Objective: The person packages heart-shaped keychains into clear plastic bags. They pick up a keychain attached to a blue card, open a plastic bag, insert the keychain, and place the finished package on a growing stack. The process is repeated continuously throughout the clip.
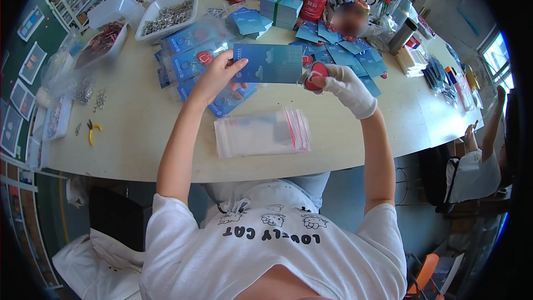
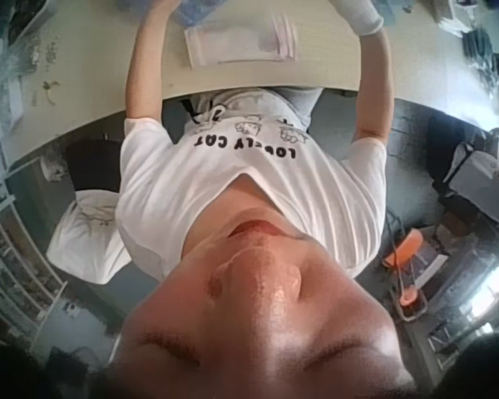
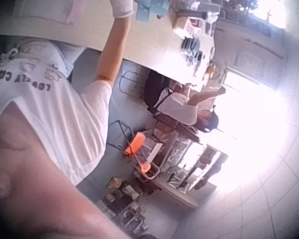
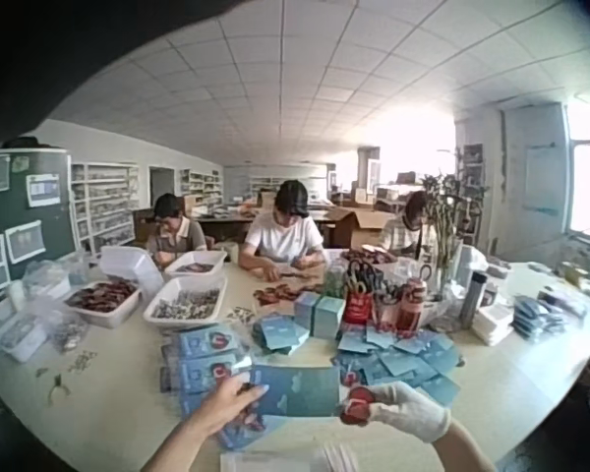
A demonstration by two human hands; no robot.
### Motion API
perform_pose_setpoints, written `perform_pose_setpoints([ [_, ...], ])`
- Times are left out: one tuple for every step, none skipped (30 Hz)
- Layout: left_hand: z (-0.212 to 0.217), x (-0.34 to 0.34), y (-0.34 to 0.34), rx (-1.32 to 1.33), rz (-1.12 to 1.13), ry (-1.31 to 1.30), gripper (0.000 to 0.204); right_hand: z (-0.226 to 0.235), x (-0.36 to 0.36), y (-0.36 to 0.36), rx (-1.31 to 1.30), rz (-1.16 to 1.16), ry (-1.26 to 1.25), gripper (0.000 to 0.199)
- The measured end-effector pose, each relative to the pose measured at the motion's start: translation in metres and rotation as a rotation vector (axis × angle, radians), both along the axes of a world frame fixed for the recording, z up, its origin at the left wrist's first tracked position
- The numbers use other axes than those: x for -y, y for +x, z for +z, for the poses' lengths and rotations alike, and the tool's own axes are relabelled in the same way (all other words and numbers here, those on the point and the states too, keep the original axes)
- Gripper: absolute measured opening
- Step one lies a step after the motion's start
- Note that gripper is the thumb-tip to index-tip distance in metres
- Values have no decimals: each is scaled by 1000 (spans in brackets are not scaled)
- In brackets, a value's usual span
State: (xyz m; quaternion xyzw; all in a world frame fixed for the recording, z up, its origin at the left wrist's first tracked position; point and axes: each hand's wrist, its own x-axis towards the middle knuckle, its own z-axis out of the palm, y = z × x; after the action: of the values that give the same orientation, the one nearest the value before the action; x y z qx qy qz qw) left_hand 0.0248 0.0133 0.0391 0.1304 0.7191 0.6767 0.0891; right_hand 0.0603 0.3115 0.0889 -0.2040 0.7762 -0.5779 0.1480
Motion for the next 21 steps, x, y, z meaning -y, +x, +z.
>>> perform_pose_setpoints([
  [3,4,0,-7,-21,1,20,0,-2,-3,27,15,-8,38],
  [6,9,1,-13,-41,2,20,0,-4,-5,0,22,3,39],
  [17,15,7,16,-26,19,18,1,-3,-8,-35,37,13,40],
  [12,22,8,12,-22,39,19,3,-4,-11,-70,52,23,41],
  [1,30,8,7,-18,58,19,6,-10,-10,-52,91,20,43],
  [-3,42,9,-3,-3,65,20,9,-8,-10,9,91,-56,43],
  [-7,48,16,38,37,89,19,11,-6,-6,81,82,-128,44],
  [-12,54,21,75,15,73,19,12,-6,-5,154,73,-198,44],
  [-17,55,23,109,-22,68,18,3,-12,-11,162,86,-238,44],
  [-22,61,27,157,-36,52,18,4,1,-14,168,111,-222,43],
  [-23,61,30,133,-23,43,19,9,19,-16,173,135,-205,43],
  [-25,51,33,115,-14,50,21,12,37,-15,185,154,-174,42],
  [-29,39,32,100,-7,61,23,9,50,-18,198,154,-197,40],
  [-31,30,28,95,31,193,23,2,61,-23,196,188,-288,39],
  [-34,17,24,98,54,329,24,-6,67,-29,238,180,-359,37],
  [-34,7,23,103,91,459,25,-15,76,-34,285,180,-435,35],
  [-29,1,26,180,151,450,30,-17,92,-34,323,95,-485,33],
  [-24,-8,27,220,210,471,31,-14,103,-34,339,2,-529,32],
  [-20,-15,28,254,273,481,31,-22,105,-41,307,-50,-516,29],
  [-19,-21,25,289,335,491,31,-25,105,-48,235,-95,-413,31],
  [-22,-23,22,301,370,541,30,-29,107,-54,238,-125,-434,32],
])
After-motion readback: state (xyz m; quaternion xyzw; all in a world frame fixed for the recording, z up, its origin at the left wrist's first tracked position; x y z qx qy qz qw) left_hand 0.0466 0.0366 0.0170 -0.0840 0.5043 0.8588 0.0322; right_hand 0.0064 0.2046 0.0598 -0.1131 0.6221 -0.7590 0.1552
